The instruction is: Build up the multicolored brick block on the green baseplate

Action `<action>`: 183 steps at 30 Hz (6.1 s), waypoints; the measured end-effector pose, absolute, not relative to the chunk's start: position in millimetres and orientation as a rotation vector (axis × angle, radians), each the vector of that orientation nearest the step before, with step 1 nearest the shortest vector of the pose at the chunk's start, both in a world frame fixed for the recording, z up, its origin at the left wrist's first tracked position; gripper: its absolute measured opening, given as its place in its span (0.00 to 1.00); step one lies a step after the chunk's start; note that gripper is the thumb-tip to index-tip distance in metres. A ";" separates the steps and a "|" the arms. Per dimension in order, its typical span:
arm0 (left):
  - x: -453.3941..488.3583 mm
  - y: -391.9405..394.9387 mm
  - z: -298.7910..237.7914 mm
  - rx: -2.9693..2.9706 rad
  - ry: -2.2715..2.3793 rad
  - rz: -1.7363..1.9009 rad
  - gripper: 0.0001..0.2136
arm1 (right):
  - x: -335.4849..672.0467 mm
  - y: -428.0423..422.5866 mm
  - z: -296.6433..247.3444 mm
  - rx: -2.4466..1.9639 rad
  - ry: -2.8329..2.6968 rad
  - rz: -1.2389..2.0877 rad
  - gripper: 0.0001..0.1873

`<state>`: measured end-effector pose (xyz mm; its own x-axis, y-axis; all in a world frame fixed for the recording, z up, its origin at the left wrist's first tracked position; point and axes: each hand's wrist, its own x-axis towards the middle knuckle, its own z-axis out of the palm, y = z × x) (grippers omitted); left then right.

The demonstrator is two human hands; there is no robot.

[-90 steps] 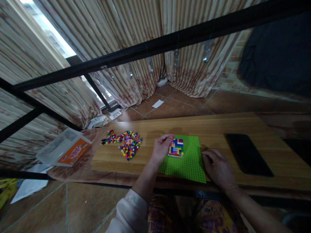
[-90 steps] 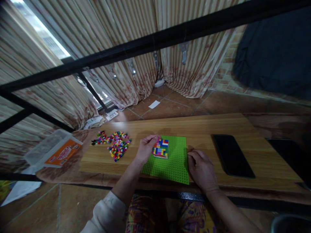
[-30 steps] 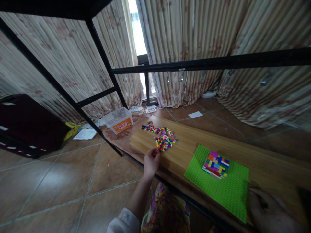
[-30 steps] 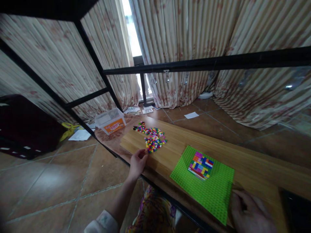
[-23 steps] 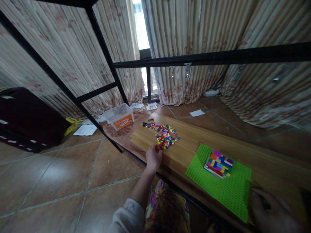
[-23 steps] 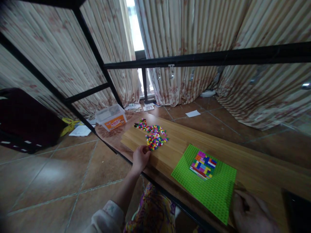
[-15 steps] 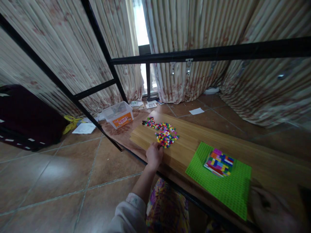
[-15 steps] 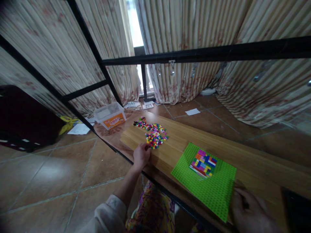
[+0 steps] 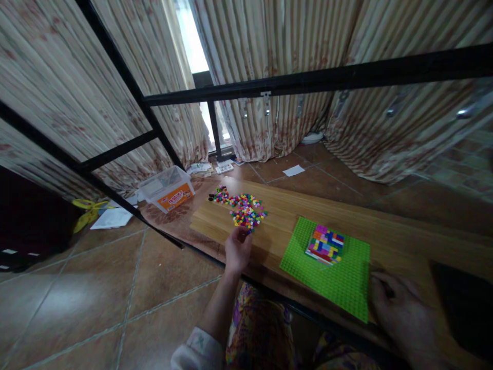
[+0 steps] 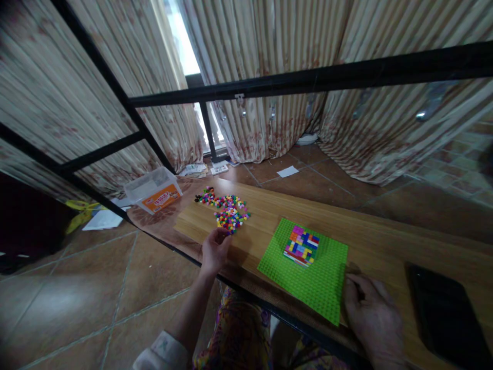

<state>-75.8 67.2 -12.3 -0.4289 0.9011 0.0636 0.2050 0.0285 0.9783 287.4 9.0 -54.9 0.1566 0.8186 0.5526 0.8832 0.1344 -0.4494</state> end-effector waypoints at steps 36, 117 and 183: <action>51.5 114.8 6.5 1.377 1.112 1.328 0.04 | 277.3 11.7 -50.5 -1.760 -1.620 -0.005 0.12; -74.0 88.5 -10.3 1.694 2.218 0.877 0.08 | 287.0 12.2 -59.5 -1.693 -1.695 -0.178 0.17; 63.6 132.5 19.3 0.980 0.968 1.149 0.07 | 277.0 11.0 -47.5 -1.754 -1.648 -0.002 0.11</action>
<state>63.6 132.5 19.3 0.1431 0.9847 -0.0991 -0.2646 0.1345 0.9549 277.0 11.0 -47.5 0.1831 0.8688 0.4601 0.8700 0.0748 -0.4874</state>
